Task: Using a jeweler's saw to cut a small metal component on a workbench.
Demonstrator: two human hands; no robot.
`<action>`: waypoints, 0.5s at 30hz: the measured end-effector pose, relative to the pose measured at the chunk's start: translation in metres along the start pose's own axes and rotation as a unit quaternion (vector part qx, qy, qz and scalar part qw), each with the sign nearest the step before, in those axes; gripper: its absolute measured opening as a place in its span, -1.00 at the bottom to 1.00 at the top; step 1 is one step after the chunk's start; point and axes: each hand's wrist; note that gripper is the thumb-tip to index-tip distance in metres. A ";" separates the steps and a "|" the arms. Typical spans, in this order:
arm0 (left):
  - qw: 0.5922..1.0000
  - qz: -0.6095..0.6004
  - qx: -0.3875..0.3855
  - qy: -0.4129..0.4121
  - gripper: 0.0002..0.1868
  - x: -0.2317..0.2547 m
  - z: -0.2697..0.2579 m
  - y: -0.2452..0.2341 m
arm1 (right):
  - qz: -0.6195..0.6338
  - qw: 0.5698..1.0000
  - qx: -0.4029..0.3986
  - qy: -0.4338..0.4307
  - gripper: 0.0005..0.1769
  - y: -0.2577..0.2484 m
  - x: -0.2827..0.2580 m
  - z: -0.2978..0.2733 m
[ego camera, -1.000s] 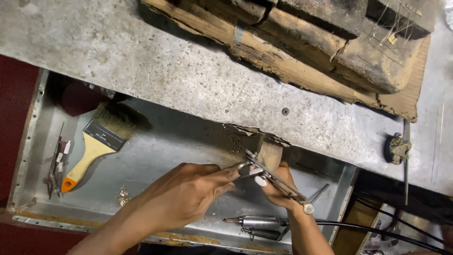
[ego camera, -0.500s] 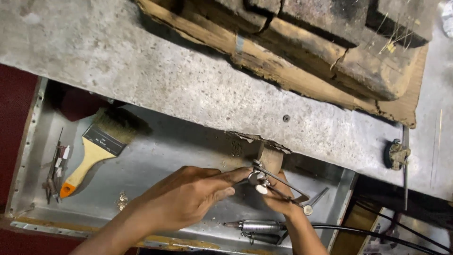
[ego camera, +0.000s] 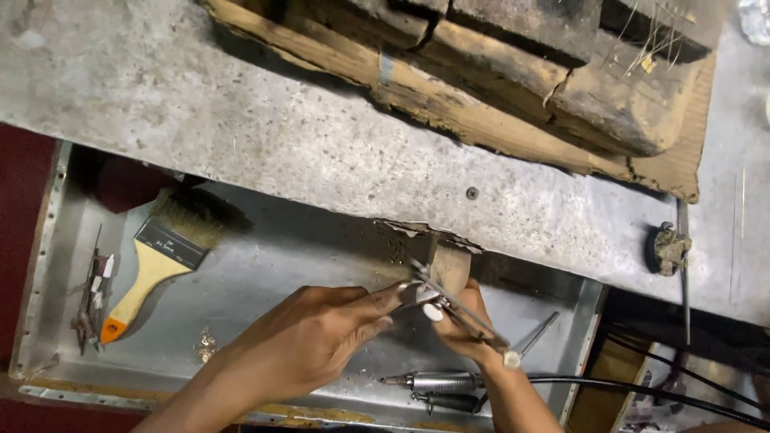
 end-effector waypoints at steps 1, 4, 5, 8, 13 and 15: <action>1.000 0.014 -0.004 -0.013 -0.42 0.005 0.002 -0.002 | 0.020 0.995 -0.007 -0.101 -0.71 -0.024 -0.064 0.007; 0.999 0.004 -0.028 -0.047 -0.41 0.007 0.000 0.001 | 0.055 0.976 0.013 -0.210 -0.58 -0.037 -0.111 -0.004; 0.997 -0.017 -0.041 -0.062 -0.40 0.005 0.000 0.000 | 0.067 0.971 0.042 -0.227 -0.53 -0.032 -0.105 -0.002; 0.999 -0.037 -0.013 -0.022 -0.48 -0.004 0.000 0.004 | -0.055 0.987 0.006 -0.152 -0.61 -0.011 -0.025 -0.028; 0.999 -0.032 -0.030 -0.030 -0.42 0.001 0.000 0.003 | -0.019 0.969 0.044 -0.244 -0.59 -0.027 -0.074 -0.006; 0.997 -0.045 -0.051 -0.041 -0.34 0.010 -0.003 0.003 | -0.078 0.974 0.040 -0.206 -0.61 -0.021 -0.077 -0.008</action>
Point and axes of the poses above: each hand's wrist, its own z-axis towards the middle knuckle, its own y-axis out of the palm, x = y × z, and after that the axes turned 2 degrees about -y, right-handed
